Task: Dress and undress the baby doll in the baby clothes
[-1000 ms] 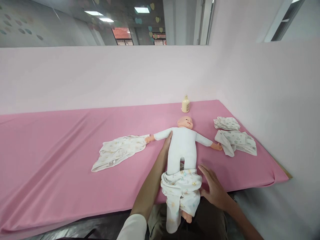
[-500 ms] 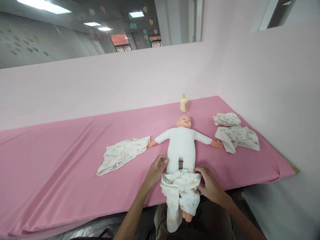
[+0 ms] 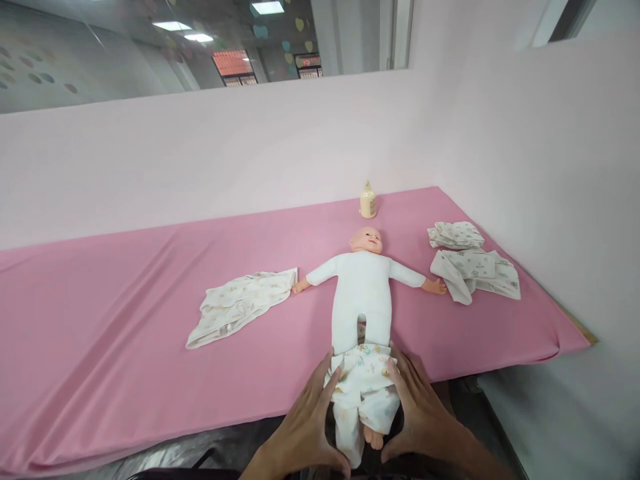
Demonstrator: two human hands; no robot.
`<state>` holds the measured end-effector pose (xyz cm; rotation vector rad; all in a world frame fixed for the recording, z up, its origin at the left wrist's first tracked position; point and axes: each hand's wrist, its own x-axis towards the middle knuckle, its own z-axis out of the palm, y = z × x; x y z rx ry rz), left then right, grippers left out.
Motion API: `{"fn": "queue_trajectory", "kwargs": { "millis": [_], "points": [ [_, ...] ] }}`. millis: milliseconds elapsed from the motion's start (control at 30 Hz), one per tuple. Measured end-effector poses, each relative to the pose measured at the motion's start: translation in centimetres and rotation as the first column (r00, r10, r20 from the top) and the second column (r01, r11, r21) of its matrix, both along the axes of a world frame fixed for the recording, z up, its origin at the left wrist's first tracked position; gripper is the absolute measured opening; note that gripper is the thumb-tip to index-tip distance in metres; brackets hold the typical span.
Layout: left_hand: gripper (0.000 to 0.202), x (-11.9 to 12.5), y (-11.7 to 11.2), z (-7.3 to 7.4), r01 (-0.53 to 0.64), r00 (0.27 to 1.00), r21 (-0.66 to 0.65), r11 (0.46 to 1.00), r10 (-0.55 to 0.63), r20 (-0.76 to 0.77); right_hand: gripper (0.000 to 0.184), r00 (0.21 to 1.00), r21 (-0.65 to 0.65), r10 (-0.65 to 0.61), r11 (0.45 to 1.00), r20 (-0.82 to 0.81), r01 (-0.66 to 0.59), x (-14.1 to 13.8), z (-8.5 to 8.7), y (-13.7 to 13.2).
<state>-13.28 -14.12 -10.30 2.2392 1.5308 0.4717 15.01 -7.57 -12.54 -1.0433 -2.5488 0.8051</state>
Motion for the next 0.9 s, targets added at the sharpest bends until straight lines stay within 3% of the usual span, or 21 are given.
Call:
{"fn": "queue_trajectory", "kwargs": {
  "millis": [100, 200, 433, 633, 767, 900],
  "points": [
    [0.153, 0.6, -0.3, 0.0, 0.037, 0.998, 0.146, 0.989, -0.029, -0.060, 0.144, 0.996, 0.105, -0.053, 0.993, -0.076, 0.061, -0.9, -0.6, -0.4],
    [0.140, 1.6, -0.1, 0.4, 0.006, 1.000, 0.241, 0.970, 0.001, -0.030, 0.138, 0.985, 0.135, -0.092, 0.984, -0.148, 0.113, -1.5, -0.2, -0.6],
    [0.121, 3.3, 0.6, 0.7, -0.092, 0.990, 0.305, 0.948, 0.056, 0.126, 0.124, 0.954, -0.025, -0.196, 0.980, -0.225, 0.195, -1.7, 1.3, -1.4],
    [0.092, 3.3, 1.2, 0.2, -0.148, 0.978, 0.468, 0.871, 0.059, 0.201, 0.114, 0.922, -0.118, -0.223, 0.974, -0.318, 0.194, -2.1, 2.0, -1.8],
    [0.083, 3.1, 1.0, -0.1, -0.147, 0.978, 0.510, 0.847, 0.046, 0.206, 0.100, 0.901, -0.138, -0.242, 0.969, -0.361, 0.205, -2.6, 1.6, -2.7],
    [0.046, 3.4, 0.3, 0.4, -0.178, 0.970, 0.405, 0.897, 0.090, 0.225, 0.073, 0.865, -0.131, -0.285, 0.958, -0.414, 0.253, -2.7, 2.0, -3.7]
  ]
}}
